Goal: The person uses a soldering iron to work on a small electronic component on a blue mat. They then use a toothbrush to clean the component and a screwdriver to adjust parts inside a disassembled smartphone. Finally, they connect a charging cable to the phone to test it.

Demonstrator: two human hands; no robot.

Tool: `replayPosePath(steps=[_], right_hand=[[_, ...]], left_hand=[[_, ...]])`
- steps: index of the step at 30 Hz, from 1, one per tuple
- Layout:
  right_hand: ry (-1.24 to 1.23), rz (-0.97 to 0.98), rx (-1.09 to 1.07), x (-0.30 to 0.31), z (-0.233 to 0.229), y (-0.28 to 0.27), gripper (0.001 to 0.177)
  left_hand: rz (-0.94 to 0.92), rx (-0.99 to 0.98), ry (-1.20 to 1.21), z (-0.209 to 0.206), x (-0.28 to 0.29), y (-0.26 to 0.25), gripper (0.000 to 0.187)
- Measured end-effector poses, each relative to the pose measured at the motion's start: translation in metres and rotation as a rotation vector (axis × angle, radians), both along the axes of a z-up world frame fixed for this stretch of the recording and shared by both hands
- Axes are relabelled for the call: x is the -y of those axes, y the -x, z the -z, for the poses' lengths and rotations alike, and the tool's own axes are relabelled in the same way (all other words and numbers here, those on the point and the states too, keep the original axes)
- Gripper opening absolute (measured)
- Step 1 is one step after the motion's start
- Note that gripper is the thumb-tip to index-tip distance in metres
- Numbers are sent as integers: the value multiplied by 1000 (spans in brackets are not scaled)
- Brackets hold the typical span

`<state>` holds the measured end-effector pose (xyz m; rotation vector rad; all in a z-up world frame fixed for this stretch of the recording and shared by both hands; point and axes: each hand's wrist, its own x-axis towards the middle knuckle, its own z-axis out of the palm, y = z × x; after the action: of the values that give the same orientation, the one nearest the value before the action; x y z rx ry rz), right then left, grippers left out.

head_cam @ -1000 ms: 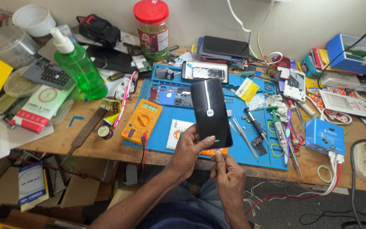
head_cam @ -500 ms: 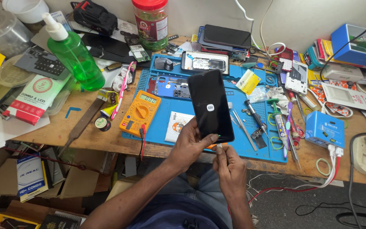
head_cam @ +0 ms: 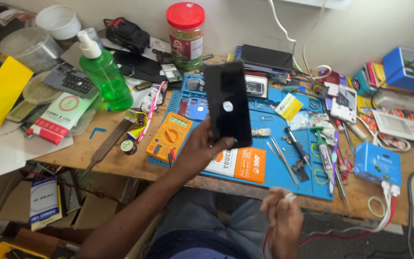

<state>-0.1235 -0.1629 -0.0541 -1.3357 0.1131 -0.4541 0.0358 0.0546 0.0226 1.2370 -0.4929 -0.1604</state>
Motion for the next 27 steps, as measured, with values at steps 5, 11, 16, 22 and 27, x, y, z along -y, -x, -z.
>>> replayPosePath(steps=[5,11,16,22,27], right_hand=[[315,64,-84,4,-47,-38,37],[118,-131,-46,5,-54,-60,30],[61,-115,-73,4,-39,-62,29],[83,-97,-61,-4,-57,-69,29],[737,69,-228,-31,-74,-50,51]], left_hand=[[185,-42,-135,16,23,15,57],[254,42,-220,18,33,20,49],[92,42,-579,21,26,16,39],[-65,145,-155,8,41,23,63],[188,-195,328,29,53,38,75]])
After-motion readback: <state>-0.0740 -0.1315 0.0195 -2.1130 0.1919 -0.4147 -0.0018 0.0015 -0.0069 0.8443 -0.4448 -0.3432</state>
